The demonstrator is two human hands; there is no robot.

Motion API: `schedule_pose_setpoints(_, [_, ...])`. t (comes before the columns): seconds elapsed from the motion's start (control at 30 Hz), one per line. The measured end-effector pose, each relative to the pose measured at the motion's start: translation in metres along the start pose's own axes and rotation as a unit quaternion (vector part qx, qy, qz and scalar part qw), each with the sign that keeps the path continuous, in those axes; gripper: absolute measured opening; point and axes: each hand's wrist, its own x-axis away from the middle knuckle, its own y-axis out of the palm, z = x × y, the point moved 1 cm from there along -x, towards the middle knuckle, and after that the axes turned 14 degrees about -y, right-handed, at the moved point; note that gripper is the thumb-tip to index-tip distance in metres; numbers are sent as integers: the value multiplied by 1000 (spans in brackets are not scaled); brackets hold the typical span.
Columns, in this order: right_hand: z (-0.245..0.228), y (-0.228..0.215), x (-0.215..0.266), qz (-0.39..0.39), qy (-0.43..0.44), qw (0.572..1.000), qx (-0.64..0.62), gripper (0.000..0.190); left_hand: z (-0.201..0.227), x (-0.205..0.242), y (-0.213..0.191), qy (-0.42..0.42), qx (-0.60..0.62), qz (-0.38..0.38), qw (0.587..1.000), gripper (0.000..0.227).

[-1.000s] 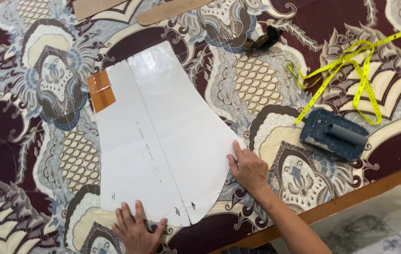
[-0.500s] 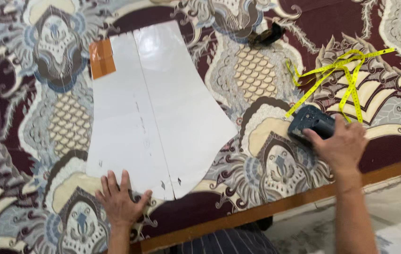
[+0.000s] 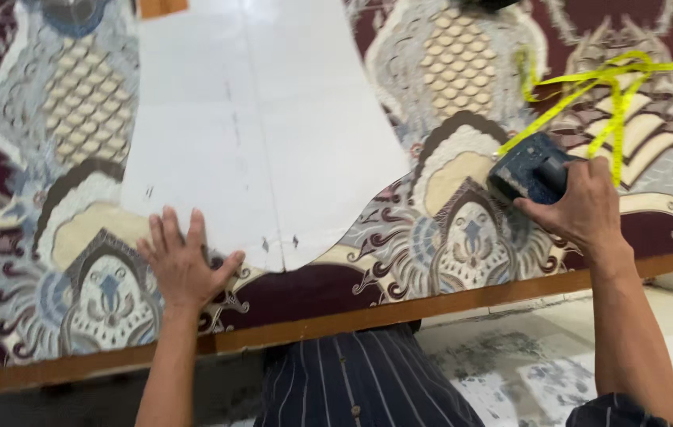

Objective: The person places a white paper pattern on a patterned fabric, smooths it, and uses a yellow measuring tape and a ruler to measure and mark the fabric. The person also uses a dark rectangular weight to hold the pattern in place.

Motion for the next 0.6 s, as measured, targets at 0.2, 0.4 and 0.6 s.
schedule_pose_setpoints(0.2, [-104, -4, -68, 66, -139, 988, -20, 76, 2, -8, -4, -6, -31, -1, 1000, 109])
schedule_pose_setpoints(0.4, [-246, 40, -172, 55, -208, 970, -115, 72, 2, -4, -11, -6, -2, -10, 1000, 105])
schedule_pose_setpoints(0.6, [-315, 61, -226, 143, -275, 948, -67, 72, -1, -1, -5, -8, 28, -10, 1000, 104])
